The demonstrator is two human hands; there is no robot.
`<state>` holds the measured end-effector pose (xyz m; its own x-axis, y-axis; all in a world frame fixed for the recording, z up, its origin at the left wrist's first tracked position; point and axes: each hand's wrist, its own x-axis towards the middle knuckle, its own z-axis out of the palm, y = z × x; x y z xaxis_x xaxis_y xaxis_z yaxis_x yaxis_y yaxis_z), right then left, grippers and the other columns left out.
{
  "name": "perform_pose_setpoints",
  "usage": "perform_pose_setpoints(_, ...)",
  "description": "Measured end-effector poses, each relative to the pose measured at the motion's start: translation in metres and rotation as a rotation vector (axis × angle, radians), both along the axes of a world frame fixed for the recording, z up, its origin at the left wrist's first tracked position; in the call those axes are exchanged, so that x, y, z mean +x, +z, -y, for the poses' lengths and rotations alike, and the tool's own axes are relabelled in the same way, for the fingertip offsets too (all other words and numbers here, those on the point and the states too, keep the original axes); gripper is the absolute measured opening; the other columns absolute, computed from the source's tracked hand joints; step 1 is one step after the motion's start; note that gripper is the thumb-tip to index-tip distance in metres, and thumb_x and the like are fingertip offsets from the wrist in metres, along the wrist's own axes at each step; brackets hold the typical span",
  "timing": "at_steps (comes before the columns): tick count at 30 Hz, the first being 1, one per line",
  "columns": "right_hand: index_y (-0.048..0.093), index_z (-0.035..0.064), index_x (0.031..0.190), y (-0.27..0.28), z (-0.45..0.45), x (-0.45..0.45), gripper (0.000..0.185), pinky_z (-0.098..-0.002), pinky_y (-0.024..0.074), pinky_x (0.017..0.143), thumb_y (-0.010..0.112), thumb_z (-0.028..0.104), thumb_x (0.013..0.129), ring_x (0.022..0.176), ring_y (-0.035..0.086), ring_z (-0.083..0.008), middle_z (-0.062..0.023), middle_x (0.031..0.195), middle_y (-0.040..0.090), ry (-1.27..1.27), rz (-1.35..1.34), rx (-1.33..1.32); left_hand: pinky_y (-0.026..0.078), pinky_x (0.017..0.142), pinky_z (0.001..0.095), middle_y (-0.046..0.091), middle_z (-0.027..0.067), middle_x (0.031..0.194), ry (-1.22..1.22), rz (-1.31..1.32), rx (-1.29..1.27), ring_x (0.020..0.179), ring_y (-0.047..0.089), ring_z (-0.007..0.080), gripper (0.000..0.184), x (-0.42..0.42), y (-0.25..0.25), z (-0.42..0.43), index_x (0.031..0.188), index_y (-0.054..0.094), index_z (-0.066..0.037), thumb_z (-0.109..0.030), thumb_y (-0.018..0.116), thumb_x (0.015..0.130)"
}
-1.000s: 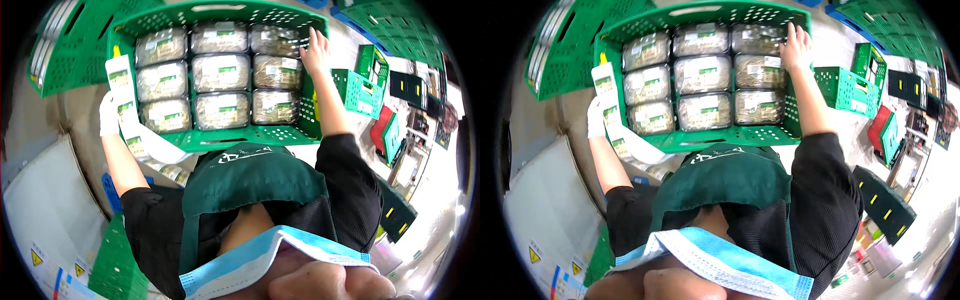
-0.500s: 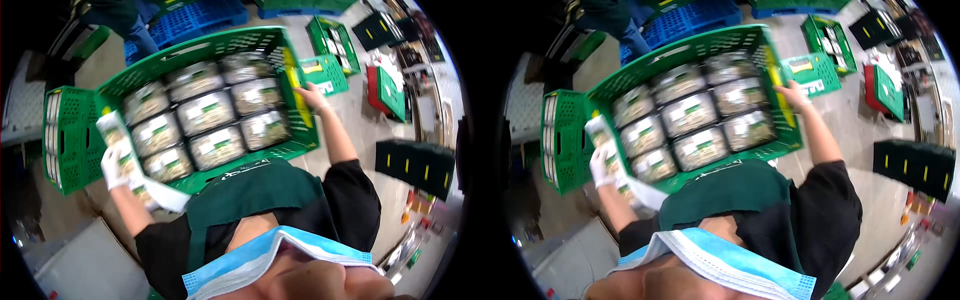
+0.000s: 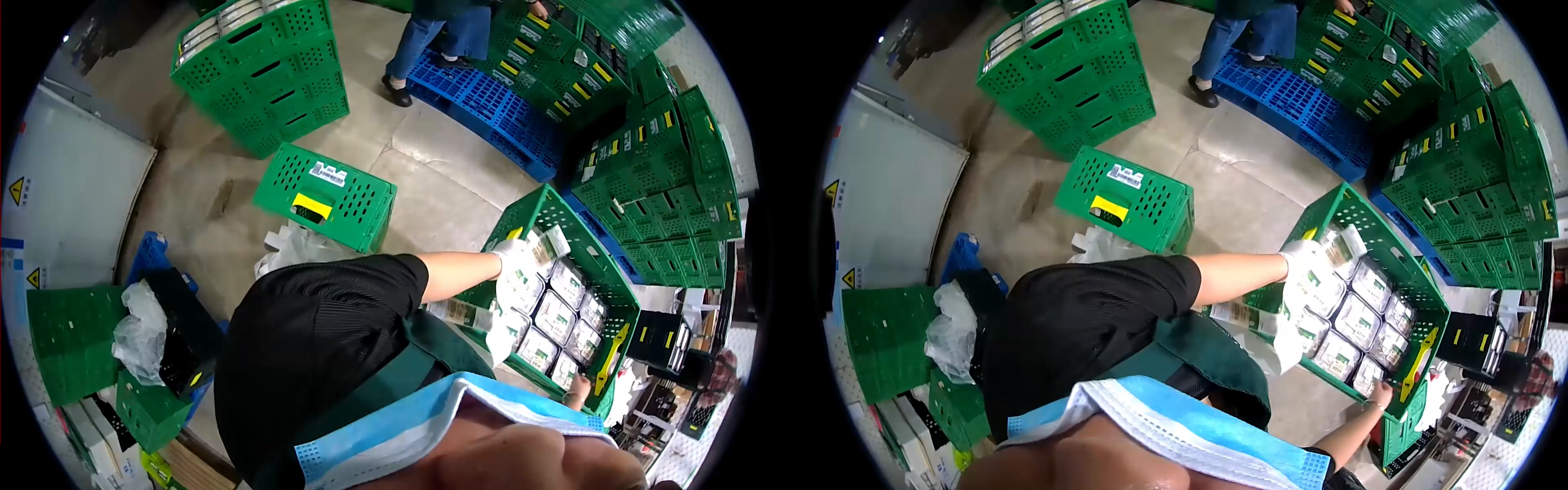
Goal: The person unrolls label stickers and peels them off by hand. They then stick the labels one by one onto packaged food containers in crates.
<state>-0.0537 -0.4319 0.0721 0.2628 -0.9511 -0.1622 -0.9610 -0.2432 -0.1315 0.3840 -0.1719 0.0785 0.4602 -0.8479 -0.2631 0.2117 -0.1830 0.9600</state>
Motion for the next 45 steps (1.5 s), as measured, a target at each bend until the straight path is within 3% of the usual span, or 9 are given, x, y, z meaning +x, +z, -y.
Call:
perform_pose_setpoints(4, 0.053, -0.0047, 0.091, -0.010, -0.062, 0.018, 0.036, -0.0301, 0.0425, 0.073, 0.060, 0.025, 0.072, 0.080, 0.055, -0.0210, -0.0144, 0.087, 0.058, -0.098, 0.187, -0.128, 0.047, 0.066, 0.0297, 0.058, 0.0055, 0.082, 0.002, -0.699, -0.379, 0.076, 0.056, 0.0176, 0.015, 0.038, -0.064, -0.010, 0.091, 0.056, -0.005, -0.011, 0.050, 0.079)
perform_pose_setpoints(10, 0.053, -0.0015, 0.095, -0.009, -0.174, 0.106, 0.029, -0.0298, 0.0424, 0.074, 0.054, 0.020, 0.076, 0.081, 0.055, -0.0230, -0.0126, 0.090, 0.057, -0.152, 0.535, -0.482, 0.049, 0.060, 0.0325, 0.056, 0.0127, 0.091, 0.087, -0.705, -0.320, 0.071, 0.057, 0.0213, 0.024, 0.150, 0.023, -0.287, 0.100, 0.049, 0.001, -0.015, 0.047, 0.082)
perform_pose_setpoints(25, 0.056, 0.0005, 0.087, -0.006, -0.507, 0.667, 0.023, -0.0315, 0.0433, 0.073, 0.057, 0.018, 0.072, 0.081, 0.057, -0.0247, -0.0132, 0.084, 0.059, 0.640, 0.684, -0.112, 0.036, 0.056, 0.0204, 0.055, 0.0071, 0.101, 1.761, 0.644, 0.201, 0.064, 0.048, 0.0078, 0.038, 0.172, 0.232, -1.043, 0.109, 0.048, -0.002, -0.017, 0.052, 0.074)
perform_pose_setpoints(26, 0.056, 0.0007, 0.086, -0.015, -0.509, 0.692, 0.024, -0.0323, 0.0434, 0.073, 0.058, 0.019, 0.071, 0.082, 0.057, -0.0253, -0.0139, 0.084, 0.059, 0.671, 0.687, -0.114, 0.037, 0.082, 0.0251, 0.046, 0.0099, 0.114, 2.028, 0.454, 0.583, 0.103, 0.042, 0.0162, 0.046, 0.176, 0.292, -0.986, 0.123, 0.035, -0.004, -0.020, 0.042, 0.080)
perform_pose_setpoints(29, 0.057, 0.0019, 0.085, -0.039, -0.525, 0.777, 0.022, -0.0328, 0.0443, 0.070, 0.057, 0.019, 0.071, 0.077, 0.058, -0.0261, -0.0137, 0.081, 0.060, 0.685, 0.661, -0.182, 0.033, 0.091, 0.0292, 0.043, 0.0086, 0.118, 2.133, 0.521, 0.584, 0.107, 0.040, 0.0191, 0.042, 0.071, 0.367, -1.164, 0.118, 0.041, -0.004, -0.020, 0.046, 0.080)
perform_pose_setpoints(37, 0.050, 0.0076, 0.105, -0.028, -0.576, 1.188, 0.045, -0.0363, 0.0387, 0.083, 0.053, 0.036, 0.071, 0.097, 0.048, -0.0297, -0.0129, 0.103, 0.053, 0.794, 0.662, -0.411, 0.035, 0.089, 0.0297, 0.047, 0.0089, 0.112, 2.418, 0.746, 0.511, 0.103, 0.042, 0.0168, 0.041, 0.062, 0.386, -1.081, 0.115, 0.044, -0.002, -0.021, 0.049, 0.079)
perform_pose_setpoints(39, 0.048, 0.0063, 0.105, -0.005, -0.583, 1.272, 0.043, -0.0371, 0.0377, 0.084, 0.049, 0.033, 0.071, 0.100, 0.046, -0.0301, -0.0133, 0.106, 0.051, 0.789, 0.593, -0.360, 0.035, 0.088, 0.0298, 0.048, 0.0090, 0.111, 2.146, 0.544, 0.307, 0.103, 0.042, 0.0163, 0.040, 0.175, 0.330, -1.037, 0.114, 0.045, -0.002, -0.021, 0.050, 0.079)
perform_pose_setpoints(41, 0.046, 0.0068, 0.108, -0.013, -0.566, 1.348, 0.043, -0.0373, 0.0373, 0.085, 0.047, 0.031, 0.073, 0.103, 0.045, -0.0284, -0.0129, 0.109, 0.050, 0.774, 0.548, -0.388, 0.026, 0.034, 0.0134, 0.054, 0.0111, 0.095, 1.927, 0.371, 0.429, 0.041, 0.033, 0.0027, 0.054, 0.368, 0.248, -0.938, 0.120, 0.037, -0.004, -0.020, 0.056, 0.072)
perform_pose_setpoints(45, 0.043, 0.0070, 0.113, -0.025, -0.543, 1.451, 0.045, -0.0387, 0.0379, 0.085, 0.045, 0.035, 0.078, 0.103, 0.047, -0.0285, -0.0138, 0.113, 0.049, 0.677, 0.257, 0.108, 0.044, 0.068, 0.0265, 0.043, 0.0229, 0.116, 1.425, 0.042, -0.048, 0.086, 0.052, 0.0203, 0.049, 0.609, 0.133, -0.886, 0.120, 0.031, -0.006, -0.018, 0.051, 0.077)
